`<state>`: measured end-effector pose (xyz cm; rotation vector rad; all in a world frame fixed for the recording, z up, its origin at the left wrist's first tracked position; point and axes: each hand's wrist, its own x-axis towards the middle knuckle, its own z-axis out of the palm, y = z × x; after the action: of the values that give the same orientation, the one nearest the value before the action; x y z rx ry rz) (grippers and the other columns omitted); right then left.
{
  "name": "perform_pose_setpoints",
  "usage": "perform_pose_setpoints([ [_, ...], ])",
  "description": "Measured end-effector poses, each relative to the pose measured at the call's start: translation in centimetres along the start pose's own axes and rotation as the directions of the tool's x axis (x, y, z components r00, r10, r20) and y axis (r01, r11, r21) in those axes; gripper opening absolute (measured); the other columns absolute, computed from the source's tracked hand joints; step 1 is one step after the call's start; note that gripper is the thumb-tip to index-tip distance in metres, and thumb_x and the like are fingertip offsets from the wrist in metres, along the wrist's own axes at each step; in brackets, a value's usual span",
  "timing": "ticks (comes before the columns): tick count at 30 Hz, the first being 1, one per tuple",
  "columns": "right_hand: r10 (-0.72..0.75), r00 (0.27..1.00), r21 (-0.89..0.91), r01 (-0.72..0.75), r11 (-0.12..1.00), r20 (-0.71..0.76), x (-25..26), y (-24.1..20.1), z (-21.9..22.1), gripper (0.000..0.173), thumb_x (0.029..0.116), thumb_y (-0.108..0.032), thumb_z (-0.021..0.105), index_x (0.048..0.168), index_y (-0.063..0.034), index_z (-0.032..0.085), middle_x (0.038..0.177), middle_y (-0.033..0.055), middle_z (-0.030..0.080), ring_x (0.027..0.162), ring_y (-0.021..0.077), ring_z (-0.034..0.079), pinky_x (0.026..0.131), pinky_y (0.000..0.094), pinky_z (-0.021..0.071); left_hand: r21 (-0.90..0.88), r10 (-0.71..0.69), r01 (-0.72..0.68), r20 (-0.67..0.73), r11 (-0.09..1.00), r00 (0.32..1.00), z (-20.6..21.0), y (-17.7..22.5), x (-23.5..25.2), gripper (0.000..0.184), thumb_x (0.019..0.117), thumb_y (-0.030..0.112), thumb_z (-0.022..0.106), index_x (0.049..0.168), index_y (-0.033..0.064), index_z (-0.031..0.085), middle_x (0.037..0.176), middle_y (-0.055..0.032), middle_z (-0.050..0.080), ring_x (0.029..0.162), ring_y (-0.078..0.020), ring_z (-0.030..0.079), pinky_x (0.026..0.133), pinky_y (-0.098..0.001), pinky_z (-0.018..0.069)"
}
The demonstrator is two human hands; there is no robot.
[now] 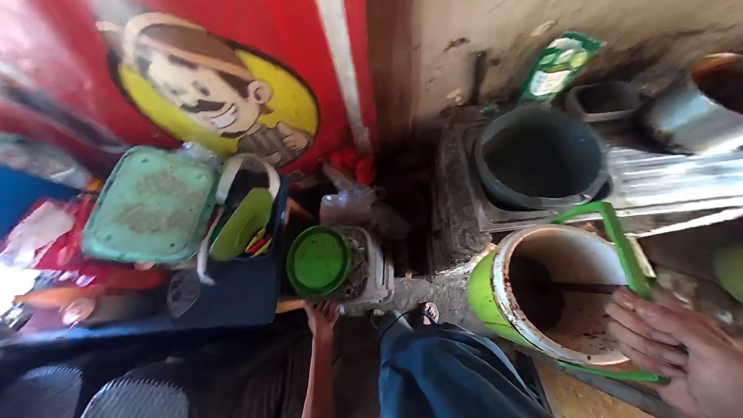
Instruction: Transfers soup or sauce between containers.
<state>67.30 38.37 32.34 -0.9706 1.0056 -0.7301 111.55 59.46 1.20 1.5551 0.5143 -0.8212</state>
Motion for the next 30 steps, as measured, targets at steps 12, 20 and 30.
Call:
perform_pose_setpoints([
  [12,-0.127,0.925,0.07,0.162,0.984,-0.357,-0.9,-1.3,-2.5,0.021,0.0984,-0.017,0.047,0.081,-0.0228,0.056,0.054,-0.0139,0.034,0.039,-0.0066,0.023,0.036,0.0095,0.0201,0.79,-0.392,-0.346,0.568,0.506,0.723,8.1,-0.8,-8.6,0.051,0.1123,0.036,0.035,0.122,-0.0061,0.063,0.092,-0.0134,0.071,0.075,-0.0179,0.068,0.071,-0.036,0.0576],
  [20,-0.208,0.875,-0.015,0.224,0.974,-0.438,-0.9,-3.7,-8.1,0.017,0.0958,-0.015,0.048,0.084,-0.0224,0.058,0.055,-0.0141,0.035,0.039,-0.0059,0.023,0.035,0.0104,0.0194,0.59,-0.457,-0.695,0.793,0.412,0.402,21.9,0.7,-17.0,0.045,0.1071,0.029,0.039,0.128,-0.0039,0.06,0.095,-0.009,0.075,0.077,-0.0142,0.071,0.071,-0.0317,0.0593],
  [30,-0.18,0.89,-0.114,0.145,0.983,-0.418,3.0,-7.3,-21.6,0.007,0.091,-0.018,0.055,0.09,-0.0216,0.06,0.053,-0.015,0.038,0.039,-0.0046,0.03,0.036,0.0128,0.0258,0.391,-0.422,-0.595,0.902,0.702,0.094,38.5,-11.3,-35.0,0.067,0.1018,0.047,0.052,0.14,-0.0074,0.046,0.129,-0.0157,0.067,0.103,-0.024,0.072,0.085,-0.0403,0.062],
])
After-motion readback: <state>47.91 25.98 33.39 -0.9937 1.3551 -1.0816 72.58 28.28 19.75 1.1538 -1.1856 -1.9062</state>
